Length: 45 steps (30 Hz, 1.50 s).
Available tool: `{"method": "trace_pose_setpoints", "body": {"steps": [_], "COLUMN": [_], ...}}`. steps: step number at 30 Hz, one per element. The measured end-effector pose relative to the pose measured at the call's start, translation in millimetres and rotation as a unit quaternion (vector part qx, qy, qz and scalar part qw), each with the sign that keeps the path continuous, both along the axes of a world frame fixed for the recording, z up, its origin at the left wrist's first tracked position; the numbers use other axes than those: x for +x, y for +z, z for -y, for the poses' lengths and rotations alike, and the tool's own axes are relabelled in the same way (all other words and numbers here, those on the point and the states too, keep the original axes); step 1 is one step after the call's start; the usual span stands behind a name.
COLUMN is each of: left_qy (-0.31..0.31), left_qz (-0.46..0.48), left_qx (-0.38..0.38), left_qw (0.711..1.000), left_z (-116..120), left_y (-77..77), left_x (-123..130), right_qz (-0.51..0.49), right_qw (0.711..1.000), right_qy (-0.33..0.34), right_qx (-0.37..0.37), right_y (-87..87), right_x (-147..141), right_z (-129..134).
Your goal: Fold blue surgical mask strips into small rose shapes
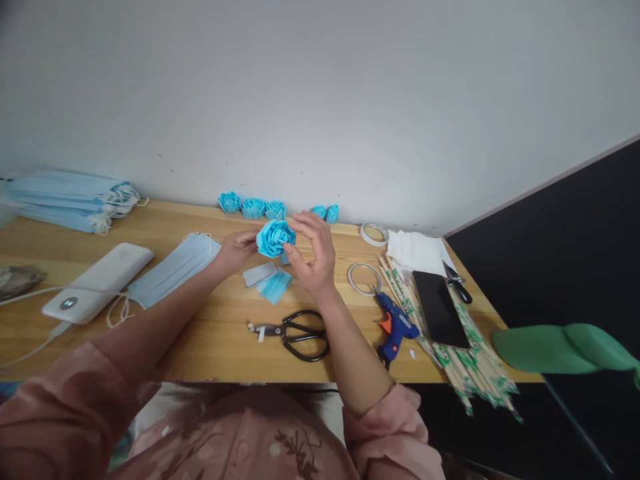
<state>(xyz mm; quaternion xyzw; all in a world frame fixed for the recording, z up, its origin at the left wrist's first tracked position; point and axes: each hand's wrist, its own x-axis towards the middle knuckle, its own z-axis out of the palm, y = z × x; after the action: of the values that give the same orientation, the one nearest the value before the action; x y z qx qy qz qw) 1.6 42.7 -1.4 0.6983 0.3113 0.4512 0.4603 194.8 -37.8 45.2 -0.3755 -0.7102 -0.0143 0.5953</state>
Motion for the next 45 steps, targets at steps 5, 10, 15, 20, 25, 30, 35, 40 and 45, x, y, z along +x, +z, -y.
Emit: {"method": "trace_pose_setpoints", "body": {"steps": [5,10,15,20,25,30,35,40,45], "left_qy": [0.055,0.074,0.116,0.129,0.124,0.12,0.111,0.109,0.105], "left_qz": [-0.032,-0.058,-0.082,-0.087,-0.089,-0.105,-0.098,-0.086,-0.08], "left_qx": [0.094,0.141,0.194,0.212,0.208,0.206,0.215,0.219,0.201], "left_qw": [0.994,0.986,0.971,0.965,0.966,0.966,0.965,0.966,0.971], "left_z": [5,10,6,5,6,8,9,9,11], "left_y": [10.4,12.8,13.4,13.1,13.8,16.0,16.2,15.4,16.5], "left_x": [2,3,-2,-3,-3,-3,-3,-2,-1], "right_qz": [0.022,0.047,0.055,0.076,0.064,0.057,0.07,0.061,0.062], "right_qw": [0.999,0.998,0.996,0.994,0.995,0.995,0.994,0.996,0.995], "right_qy": [-0.041,-0.033,-0.069,-0.077,-0.074,-0.067,-0.072,-0.054,-0.06], "right_qx": [-0.001,0.01,0.008,-0.022,-0.034,-0.056,-0.048,-0.046,-0.05], "right_y": [0.5,-3.9,-0.8,-3.2,-8.9,-9.9,-12.0,-14.0,-16.4], "right_x": [1,-4,-6,-8,-10,-11,-11,-11,-12], "right_z": [-1,-2,2,1,-2,-1,-3,-4,-5]}}
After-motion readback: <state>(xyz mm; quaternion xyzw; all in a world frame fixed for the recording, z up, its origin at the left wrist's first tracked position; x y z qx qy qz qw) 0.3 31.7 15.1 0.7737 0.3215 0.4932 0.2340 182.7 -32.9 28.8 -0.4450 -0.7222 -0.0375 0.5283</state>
